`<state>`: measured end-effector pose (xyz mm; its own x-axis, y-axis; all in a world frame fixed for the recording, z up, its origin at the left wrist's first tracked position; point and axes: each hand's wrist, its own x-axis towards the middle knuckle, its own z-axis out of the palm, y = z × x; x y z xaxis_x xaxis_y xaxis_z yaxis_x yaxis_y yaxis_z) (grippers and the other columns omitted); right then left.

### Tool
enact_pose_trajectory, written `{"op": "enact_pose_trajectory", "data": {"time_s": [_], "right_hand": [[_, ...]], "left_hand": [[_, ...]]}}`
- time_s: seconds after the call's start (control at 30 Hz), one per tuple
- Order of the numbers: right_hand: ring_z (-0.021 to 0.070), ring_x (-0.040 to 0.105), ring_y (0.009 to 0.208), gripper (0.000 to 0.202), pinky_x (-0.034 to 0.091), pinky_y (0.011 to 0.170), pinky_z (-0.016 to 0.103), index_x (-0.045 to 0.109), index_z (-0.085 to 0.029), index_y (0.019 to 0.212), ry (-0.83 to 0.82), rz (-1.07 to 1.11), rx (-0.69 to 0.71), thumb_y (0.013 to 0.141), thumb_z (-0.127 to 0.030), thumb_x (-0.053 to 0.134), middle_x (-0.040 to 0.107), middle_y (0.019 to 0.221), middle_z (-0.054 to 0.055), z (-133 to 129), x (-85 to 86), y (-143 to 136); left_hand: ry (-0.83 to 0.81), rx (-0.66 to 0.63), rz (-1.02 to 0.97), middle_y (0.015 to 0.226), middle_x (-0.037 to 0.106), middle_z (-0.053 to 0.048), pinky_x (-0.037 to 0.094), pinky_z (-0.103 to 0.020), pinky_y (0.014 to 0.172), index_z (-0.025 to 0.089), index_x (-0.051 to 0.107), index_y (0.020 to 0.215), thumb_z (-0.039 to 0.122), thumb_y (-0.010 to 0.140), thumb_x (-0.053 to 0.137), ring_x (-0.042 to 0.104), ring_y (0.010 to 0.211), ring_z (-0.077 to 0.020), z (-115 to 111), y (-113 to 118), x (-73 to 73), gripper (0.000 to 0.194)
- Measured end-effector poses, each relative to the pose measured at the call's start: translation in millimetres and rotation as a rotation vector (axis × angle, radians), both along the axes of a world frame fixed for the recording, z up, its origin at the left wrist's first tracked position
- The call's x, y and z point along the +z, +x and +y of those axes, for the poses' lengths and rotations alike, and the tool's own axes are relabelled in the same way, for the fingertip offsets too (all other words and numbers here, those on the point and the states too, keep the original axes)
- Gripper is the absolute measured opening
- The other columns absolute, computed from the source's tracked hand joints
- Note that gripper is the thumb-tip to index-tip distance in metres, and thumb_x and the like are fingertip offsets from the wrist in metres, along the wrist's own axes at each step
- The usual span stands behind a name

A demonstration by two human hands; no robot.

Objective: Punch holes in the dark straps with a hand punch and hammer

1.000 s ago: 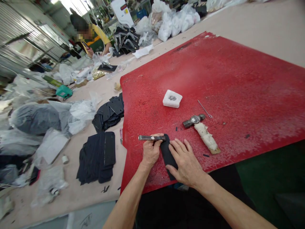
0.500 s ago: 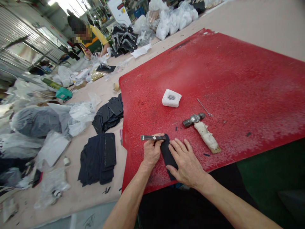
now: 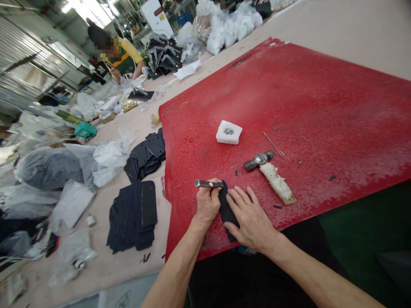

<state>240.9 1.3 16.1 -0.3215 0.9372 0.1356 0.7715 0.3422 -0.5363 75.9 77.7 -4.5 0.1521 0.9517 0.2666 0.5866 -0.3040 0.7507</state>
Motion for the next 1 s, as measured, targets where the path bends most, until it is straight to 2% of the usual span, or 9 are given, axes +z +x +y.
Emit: {"op": "enact_pose_trajectory", "data": {"time_s": [0.2,0.3,0.4,0.53,0.63,0.7,0.8,0.93,1.0], "right_hand": [[0.0353,0.031,0.140,0.069,0.015,0.117,0.058,0.046,-0.008,0.140,0.004,0.040,0.014,0.083,-0.043,0.062,0.045,0.146,0.019,-1,-1.3,0],[0.0327,0.035,0.138,0.061,0.024,0.115,0.056,0.048,-0.010,0.138,0.015,0.123,0.024,0.083,-0.035,0.060,0.048,0.144,0.017,0,5.0,10],[0.0296,0.045,0.128,0.048,0.037,0.108,0.048,0.052,-0.012,0.132,0.099,0.156,-0.143,0.088,-0.032,0.055,0.053,0.137,0.016,6,15.5,35],[0.0362,0.052,0.112,0.050,0.045,0.090,0.051,0.053,-0.012,0.129,0.096,-0.114,-0.429,0.086,-0.038,0.059,0.055,0.127,0.019,16,20.6,79],[0.0345,0.056,0.098,0.055,0.048,0.078,0.046,0.051,-0.010,0.129,-0.020,-0.269,-0.461,0.084,-0.040,0.061,0.059,0.110,0.019,22,15.4,98],[0.0312,0.059,0.090,0.051,0.048,0.072,0.041,0.052,-0.011,0.126,-0.109,-0.267,-0.463,0.084,-0.037,0.059,0.059,0.102,0.017,25,13.1,102],[0.0255,0.062,0.079,0.045,0.047,0.066,0.036,0.055,-0.014,0.119,-0.316,-0.028,-0.529,0.079,-0.033,0.061,0.061,0.096,0.013,34,17.2,100],[0.0153,0.059,0.056,0.062,0.044,0.049,0.027,0.044,-0.019,0.132,-0.742,0.808,-0.569,0.074,-0.032,0.063,0.064,0.083,0.004,41,30.3,94],[0.0114,0.054,0.047,0.066,0.040,0.042,0.022,0.040,-0.020,0.136,-0.871,1.089,-0.576,0.074,-0.032,0.062,0.063,0.076,0.000,42,37.2,90]], "left_hand": [[0.006,-0.021,-0.010,0.098,0.071,-0.005,0.054,-0.034,0.090,0.019,0.065,0.100,0.016,0.089,0.053,0.068,0.094,-0.0180,2,0,-1.2,0.017],[-0.019,-0.030,-0.017,0.097,0.071,-0.005,0.054,-0.033,0.089,0.019,0.065,0.098,0.016,0.089,0.051,0.067,0.092,-0.0176,2,1,1.5,0.017],[-0.060,-0.013,-0.046,0.097,0.071,-0.005,0.054,-0.034,0.089,0.019,0.065,0.097,0.017,0.088,0.051,0.067,0.092,-0.0180,2,2,3.8,0.017],[-0.087,-0.009,-0.063,0.097,0.072,-0.005,0.054,-0.035,0.089,0.019,0.066,0.098,0.018,0.088,0.052,0.067,0.092,-0.0189,2,0,5.7,0.018],[-0.086,-0.020,-0.059,0.097,0.072,-0.005,0.054,-0.034,0.088,0.019,0.067,0.098,0.017,0.088,0.052,0.067,0.092,-0.0185,2,0,6.1,0.018],[-0.082,-0.025,-0.059,0.097,0.071,-0.006,0.053,-0.034,0.088,0.018,0.066,0.098,0.017,0.088,0.052,0.067,0.092,-0.0187,2,1,5.1,0.018],[-0.079,-0.024,-0.070,0.096,0.071,-0.006,0.052,-0.036,0.089,0.018,0.065,0.096,0.016,0.087,0.052,0.066,0.093,-0.0196,3,1,1.5,0.016],[-0.067,-0.026,-0.061,0.098,0.070,-0.007,0.050,-0.037,0.090,0.018,0.065,0.095,0.015,0.085,0.054,0.065,0.095,-0.0206,4,1,-4.0,0.015],[-0.052,-0.027,-0.025,0.097,0.069,-0.007,0.049,-0.037,0.088,0.018,0.065,0.094,0.014,0.084,0.054,0.064,0.093,-0.0209,4,1,-4.8,0.015]]}}
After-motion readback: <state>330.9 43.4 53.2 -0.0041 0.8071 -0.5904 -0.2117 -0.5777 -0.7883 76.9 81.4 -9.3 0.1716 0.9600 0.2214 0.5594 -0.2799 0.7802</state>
